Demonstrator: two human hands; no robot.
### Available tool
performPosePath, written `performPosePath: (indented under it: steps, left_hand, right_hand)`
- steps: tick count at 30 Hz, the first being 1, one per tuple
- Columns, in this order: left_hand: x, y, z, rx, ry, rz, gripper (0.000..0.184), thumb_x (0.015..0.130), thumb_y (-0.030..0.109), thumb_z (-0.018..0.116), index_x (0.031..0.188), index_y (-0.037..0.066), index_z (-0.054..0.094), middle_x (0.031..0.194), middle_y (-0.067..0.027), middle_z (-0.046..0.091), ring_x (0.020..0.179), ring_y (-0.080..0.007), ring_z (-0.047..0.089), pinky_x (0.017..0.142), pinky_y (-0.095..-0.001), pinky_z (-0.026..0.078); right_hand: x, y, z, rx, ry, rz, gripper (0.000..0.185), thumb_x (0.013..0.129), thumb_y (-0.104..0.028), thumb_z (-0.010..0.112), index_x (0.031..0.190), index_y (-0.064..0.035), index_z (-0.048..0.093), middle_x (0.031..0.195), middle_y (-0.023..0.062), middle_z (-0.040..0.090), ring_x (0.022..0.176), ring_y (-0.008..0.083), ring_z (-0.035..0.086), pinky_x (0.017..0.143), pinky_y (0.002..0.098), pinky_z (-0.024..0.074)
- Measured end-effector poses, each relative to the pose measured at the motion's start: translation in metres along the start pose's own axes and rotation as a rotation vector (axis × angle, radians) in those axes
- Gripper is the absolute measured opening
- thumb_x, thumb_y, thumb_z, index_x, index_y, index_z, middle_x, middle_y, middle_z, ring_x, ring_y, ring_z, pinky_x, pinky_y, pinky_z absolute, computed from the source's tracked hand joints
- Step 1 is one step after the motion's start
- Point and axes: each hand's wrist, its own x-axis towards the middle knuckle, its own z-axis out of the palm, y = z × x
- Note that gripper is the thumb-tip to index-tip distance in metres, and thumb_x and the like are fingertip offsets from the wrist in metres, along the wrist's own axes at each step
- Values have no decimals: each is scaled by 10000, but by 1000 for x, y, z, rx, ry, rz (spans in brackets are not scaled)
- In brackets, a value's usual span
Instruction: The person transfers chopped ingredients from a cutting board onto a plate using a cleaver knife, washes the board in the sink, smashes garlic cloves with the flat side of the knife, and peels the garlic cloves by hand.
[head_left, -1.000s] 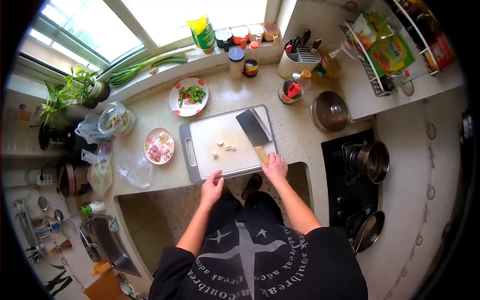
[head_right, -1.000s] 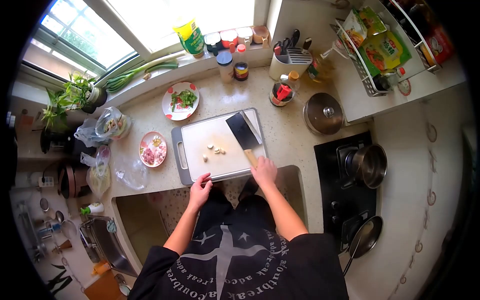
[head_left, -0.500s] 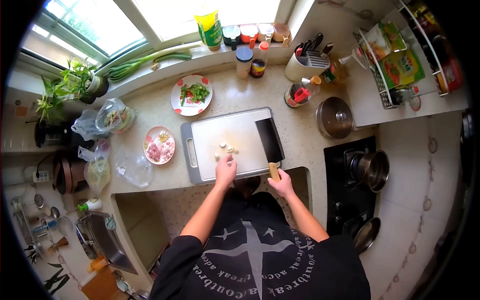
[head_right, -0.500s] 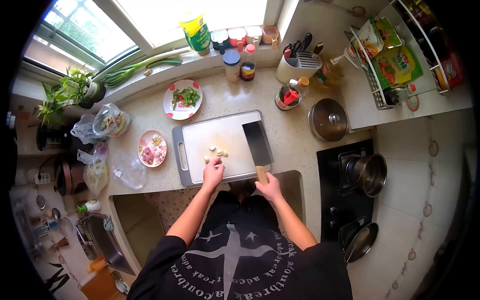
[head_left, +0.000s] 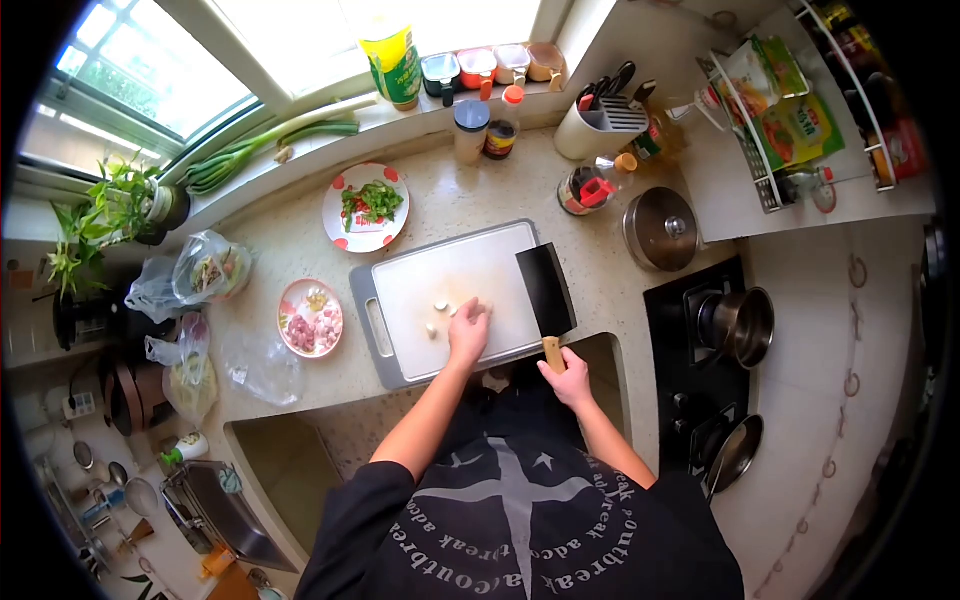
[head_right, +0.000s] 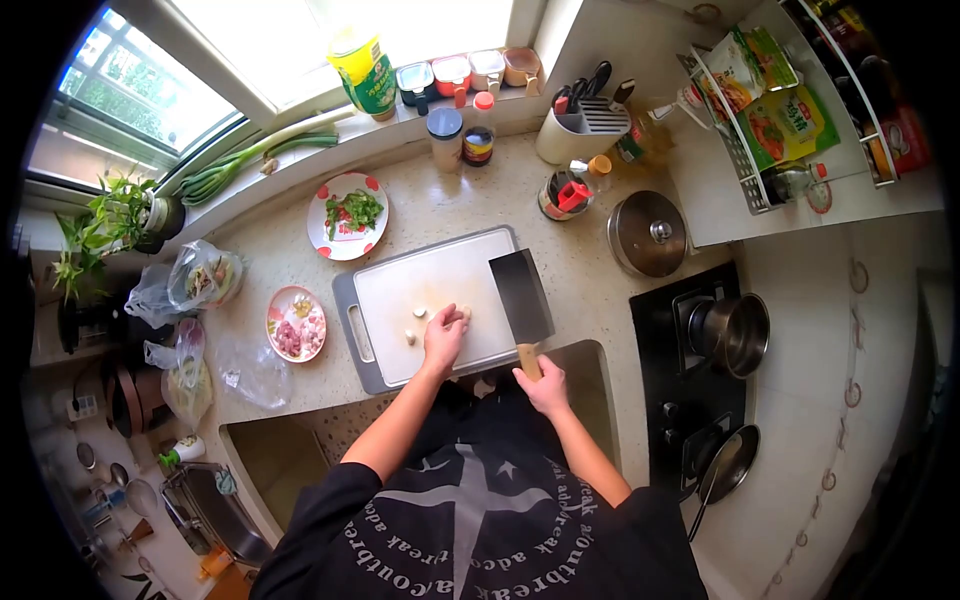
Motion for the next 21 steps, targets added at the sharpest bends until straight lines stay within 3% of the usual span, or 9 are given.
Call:
performPosePath:
  steps: [2, 5, 12, 15, 19, 20, 21]
  left_hand:
    - [-10, 24, 4, -317, -74, -67, 520, 977, 57, 514, 1481, -10, 408, 1293, -172, 619, 1087, -233, 659, 940, -309, 540]
    - [-15, 30, -3, -457, -97, -118, 508, 983, 16, 475, 1482, -6, 384, 1339, -192, 586, 1125, -243, 642, 961, -332, 540]
    - [-16, 43, -36, -370, 95, -51, 414, 997, 36, 479, 1409, -7, 465, 1256, -162, 614, 1093, -224, 649, 941, -317, 545]
    - [-11, 54, -39, -23, 231, 52, 385, 999, 49, 491, 1379, -6, 509, 1276, -154, 606, 1094, -201, 639, 928, -306, 541]
    - [-11, 76, -22, 485, 286, 554, 459, 926, 57, 576, 1379, 3, 525, 1318, -185, 569, 1206, -319, 564, 1046, -407, 458]
    - [-9, 83, -14, 492, 225, 531, 550, 897, 110, 619, 1424, 19, 490, 1411, -211, 505, 1322, -385, 470, 1131, -462, 357]
    - [-6, 89, -2, 598, 251, 585, 577, 901, 139, 621, 1446, 28, 468, 1447, -211, 474, 1356, -387, 436, 1148, -478, 327]
  right_hand:
    - [1, 0, 9, -15, 30, -12, 380, 808, -356, 797, 856, -31, 605, 737, 186, 657, 691, 356, 670, 644, 427, 521]
    - [3, -13, 16, -182, 16, 40, 372, 812, -379, 782, 847, -53, 605, 758, 200, 676, 761, 422, 680, 647, 480, 524]
    - [6, 8, 59, -322, -36, 37, 458, 836, -524, 720, 864, -94, 565, 732, 218, 671, 743, 460, 668, 641, 554, 522]
    - [4, 7, 68, -348, -35, 55, 445, 831, -511, 736, 865, -94, 586, 733, 199, 676, 735, 439, 675, 635, 537, 526]
    - [3, 7, 70, -343, -21, 80, 443, 827, -516, 741, 883, -97, 609, 734, 189, 681, 735, 424, 681, 639, 529, 529]
    - [3, 6, 71, -343, -14, 97, 447, 826, -514, 746, 883, -91, 613, 736, 190, 681, 738, 423, 682, 641, 522, 532]
    - [3, 5, 71, -344, -7, 114, 452, 824, -511, 751, 883, -84, 616, 737, 192, 682, 741, 422, 682, 644, 515, 534]
